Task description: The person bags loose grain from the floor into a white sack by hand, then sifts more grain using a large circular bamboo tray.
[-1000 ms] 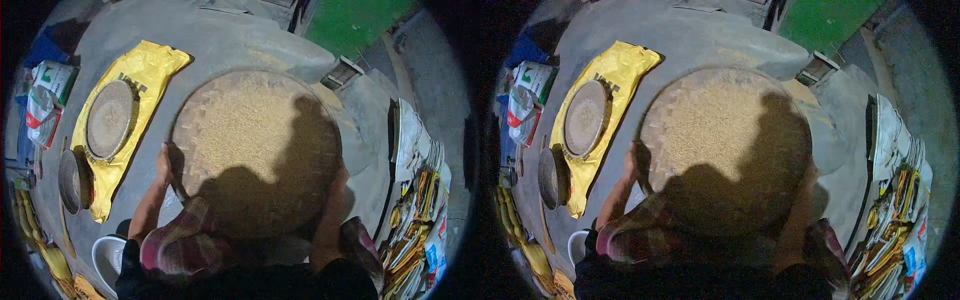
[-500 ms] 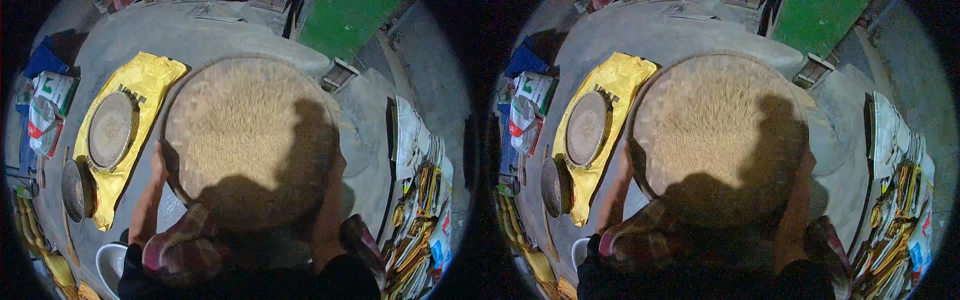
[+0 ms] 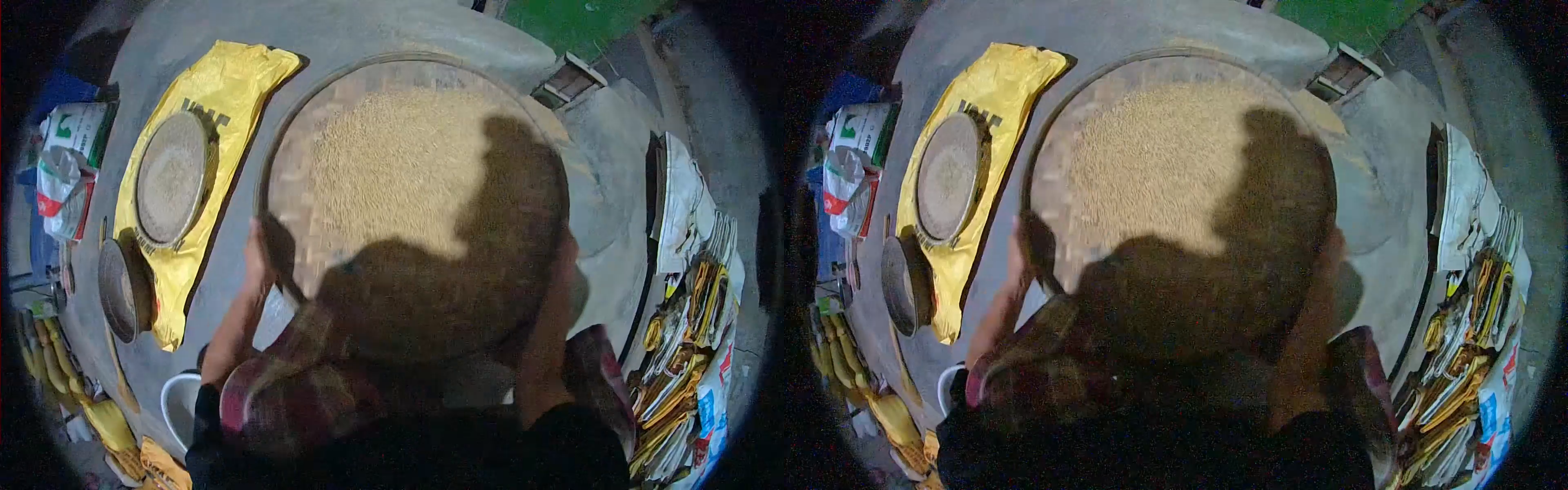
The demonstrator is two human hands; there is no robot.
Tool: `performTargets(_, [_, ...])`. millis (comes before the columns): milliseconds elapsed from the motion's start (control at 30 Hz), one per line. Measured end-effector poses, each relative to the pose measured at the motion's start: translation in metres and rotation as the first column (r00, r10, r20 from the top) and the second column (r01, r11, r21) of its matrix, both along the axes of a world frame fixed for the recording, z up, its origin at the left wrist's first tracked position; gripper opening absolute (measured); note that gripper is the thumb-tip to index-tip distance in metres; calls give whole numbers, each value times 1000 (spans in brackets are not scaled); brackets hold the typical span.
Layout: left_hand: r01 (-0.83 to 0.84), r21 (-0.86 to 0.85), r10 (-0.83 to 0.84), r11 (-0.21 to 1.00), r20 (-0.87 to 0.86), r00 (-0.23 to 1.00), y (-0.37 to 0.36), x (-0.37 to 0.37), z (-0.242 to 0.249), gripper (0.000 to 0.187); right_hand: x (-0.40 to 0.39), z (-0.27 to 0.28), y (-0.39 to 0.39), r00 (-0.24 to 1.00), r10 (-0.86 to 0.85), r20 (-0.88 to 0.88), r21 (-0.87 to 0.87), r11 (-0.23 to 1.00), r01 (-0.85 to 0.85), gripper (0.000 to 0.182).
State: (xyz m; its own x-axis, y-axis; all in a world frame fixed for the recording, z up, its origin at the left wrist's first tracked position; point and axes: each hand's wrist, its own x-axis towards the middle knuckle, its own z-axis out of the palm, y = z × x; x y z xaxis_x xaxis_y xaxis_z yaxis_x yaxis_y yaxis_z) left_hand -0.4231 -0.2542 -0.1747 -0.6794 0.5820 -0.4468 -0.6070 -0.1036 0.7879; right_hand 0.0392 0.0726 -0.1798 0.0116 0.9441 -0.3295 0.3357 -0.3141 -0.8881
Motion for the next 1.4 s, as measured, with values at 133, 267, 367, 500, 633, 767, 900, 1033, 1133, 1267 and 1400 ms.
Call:
performTargets(133, [180,11,-179,984,-29,983,-17,-15,-7,41,-16,2,-14,795,134,591,106,965,-241,52])
performTargets(267, [127,-169,-166,977,-245,955,-26,-44,-71,49,-18,-9,-7,988,-139,60,-123,982,145,54])
performTargets(367, [-51,-415,-4,908,-130,991,-17,-5,-41,51,-7,-29,-16,985,-172,21,-32,985,172,53])
performTargets(500, [306,295,-353,905,120,928,-23,-22,-47,47,-26,-14,-14,983,-176,45,-90,980,180,53])
performTargets(633, [21,-182,-34,983,-69,997,9,-7,1,43,-40,0,-2,986,-145,81,-94,984,152,52])
performTargets(767, [95,-10,-95,995,-58,994,-7,-35,-3,41,-33,36,-9,985,-107,-138,25,993,112,52])
performTargets(900, [-53,-47,44,997,-166,985,10,-7,84,38,-34,78,-10,819,9,-574,67,997,36,51])
performTargets(1033, [329,160,-321,931,-79,944,29,-50,16,39,-38,24,30,967,-96,-237,138,982,132,50])
performTargets(1133, [107,-234,-134,966,-101,986,36,-47,-18,46,-24,15,27,993,-60,102,3,998,60,51])
performTargets(1267, [54,-237,-57,970,-9,998,12,-14,-14,47,-14,27,-17,988,-93,124,-138,984,110,51])
performTargets(1400, [117,-244,-114,963,24,993,-1,-28,-17,47,-13,40,-26,977,-142,156,-88,984,157,51])
